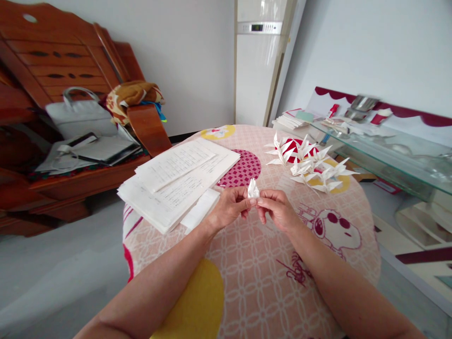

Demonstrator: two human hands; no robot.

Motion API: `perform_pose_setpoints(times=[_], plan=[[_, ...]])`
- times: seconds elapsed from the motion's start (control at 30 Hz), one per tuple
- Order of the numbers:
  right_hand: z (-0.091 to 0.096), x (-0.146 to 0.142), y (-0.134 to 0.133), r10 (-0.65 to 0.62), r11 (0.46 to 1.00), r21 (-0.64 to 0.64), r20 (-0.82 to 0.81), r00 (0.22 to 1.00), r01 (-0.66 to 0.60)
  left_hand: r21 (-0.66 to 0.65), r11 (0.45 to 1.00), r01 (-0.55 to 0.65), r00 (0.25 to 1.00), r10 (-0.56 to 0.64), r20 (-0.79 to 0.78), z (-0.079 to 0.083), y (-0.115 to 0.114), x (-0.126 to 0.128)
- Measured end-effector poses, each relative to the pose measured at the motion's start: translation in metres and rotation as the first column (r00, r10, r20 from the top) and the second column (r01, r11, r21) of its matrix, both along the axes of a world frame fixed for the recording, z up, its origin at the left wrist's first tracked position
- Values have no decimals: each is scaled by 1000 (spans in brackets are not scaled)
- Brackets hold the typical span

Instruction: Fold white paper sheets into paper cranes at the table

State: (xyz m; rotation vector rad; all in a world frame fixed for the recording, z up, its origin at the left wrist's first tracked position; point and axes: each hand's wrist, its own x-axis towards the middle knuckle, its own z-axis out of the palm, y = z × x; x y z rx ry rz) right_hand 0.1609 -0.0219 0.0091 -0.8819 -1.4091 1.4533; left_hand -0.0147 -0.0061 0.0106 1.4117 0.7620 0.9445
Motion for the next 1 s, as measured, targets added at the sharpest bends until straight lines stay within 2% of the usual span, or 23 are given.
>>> perform_pose_setpoints(times=[0.1, 0.17, 0.33, 0.4, 0.47, 0.57, 0.8, 0.93, 1.0], plan=[[4, 0, -4, -97, 989, 122, 113, 989, 83, -48, 999, -4, 1000, 5, 31, -1, 1, 0], [4, 0, -7, -196, 960, 238, 197, 961, 147, -70, 997, -12, 998, 16, 61, -1, 4, 1], [1, -1, -7, -452, 800, 570, 364, 814, 189, -26, 993, -119, 984, 121, 134, -2, 8, 4], [0, -1, -6, -503, 758, 625, 379, 777, 186, 13, 978, -207, 968, 203, 147, -3, 8, 4], [-1, -2, -5, -523, 743, 644, 388, 758, 183, 38, 967, -252, 959, 245, 141, -4, 8, 5], [-1, -2, -4, -498, 750, 646, 408, 765, 143, 33, 976, -217, 969, 211, 124, -5, 8, 4], [0, 0, -4, -350, 835, 545, 421, 837, 75, 27, 997, -66, 993, 63, 101, -3, 8, 1], [0, 1, -5, -298, 875, 477, 396, 869, 83, -7, 1000, -25, 995, 26, 95, -3, 8, -1], [0, 2, -5, -293, 894, 427, 328, 898, 136, -34, 999, -31, 995, 34, 92, -2, 9, -3]])
